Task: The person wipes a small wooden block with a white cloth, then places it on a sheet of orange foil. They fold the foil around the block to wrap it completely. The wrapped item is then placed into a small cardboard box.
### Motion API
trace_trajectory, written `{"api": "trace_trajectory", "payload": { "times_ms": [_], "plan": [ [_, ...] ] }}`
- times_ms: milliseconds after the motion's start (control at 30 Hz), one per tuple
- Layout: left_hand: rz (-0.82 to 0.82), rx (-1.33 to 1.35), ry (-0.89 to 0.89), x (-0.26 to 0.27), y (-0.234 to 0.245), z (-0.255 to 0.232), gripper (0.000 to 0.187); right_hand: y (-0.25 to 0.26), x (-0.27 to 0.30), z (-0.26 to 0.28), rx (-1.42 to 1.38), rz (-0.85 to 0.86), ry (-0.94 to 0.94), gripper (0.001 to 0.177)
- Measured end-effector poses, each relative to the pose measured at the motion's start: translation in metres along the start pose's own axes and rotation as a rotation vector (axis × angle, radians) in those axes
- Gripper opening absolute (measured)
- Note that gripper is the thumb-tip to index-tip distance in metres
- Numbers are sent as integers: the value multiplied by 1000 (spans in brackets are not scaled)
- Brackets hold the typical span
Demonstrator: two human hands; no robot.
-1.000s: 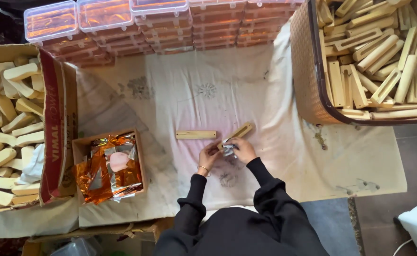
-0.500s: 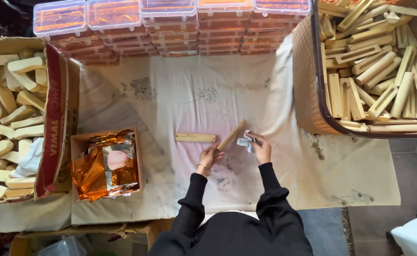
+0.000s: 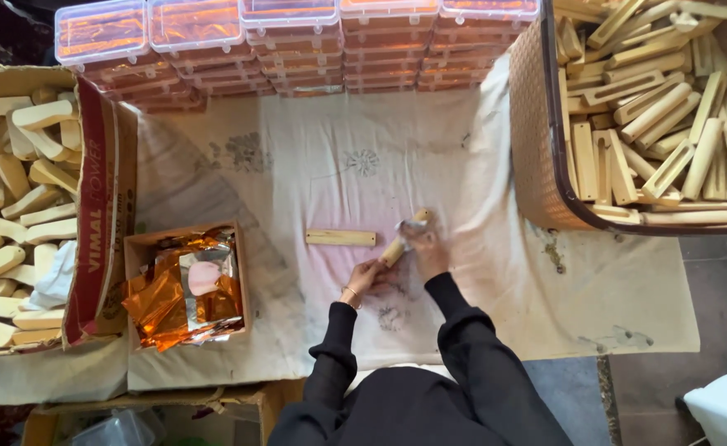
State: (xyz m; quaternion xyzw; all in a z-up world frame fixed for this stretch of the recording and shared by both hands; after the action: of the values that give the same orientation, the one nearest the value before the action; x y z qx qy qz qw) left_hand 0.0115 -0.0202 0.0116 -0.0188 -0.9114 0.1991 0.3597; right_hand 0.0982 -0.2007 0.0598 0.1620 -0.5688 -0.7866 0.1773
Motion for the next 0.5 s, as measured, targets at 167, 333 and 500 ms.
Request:
{"api": "trace_trajectory", "payload": {
  "times_ms": [167, 333, 500],
  "plan": [
    [-3, 43, -29, -15, 9, 20, 43, 2, -6, 9, -152, -187, -103, 58],
    [51, 111, -40, 4, 6, -2, 44, -21, 39, 50, 260, -200, 181, 67],
    [61, 13, 52, 6, 4, -6, 48, 9, 9, 8, -162, -129, -104, 60]
  ]
}}
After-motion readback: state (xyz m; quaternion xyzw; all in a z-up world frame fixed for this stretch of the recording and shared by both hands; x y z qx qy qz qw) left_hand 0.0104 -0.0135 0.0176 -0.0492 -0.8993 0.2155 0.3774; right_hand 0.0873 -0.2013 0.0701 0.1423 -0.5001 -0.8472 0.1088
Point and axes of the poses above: each hand's wrist, its own x-axis away from the middle knuckle, its own y-axis out of the back of the hand, z = x × y, the point moved 2 cm from there along -x, towards the middle knuckle, and after that the axes turned 3 degrees about z, right-handed, at the moved point
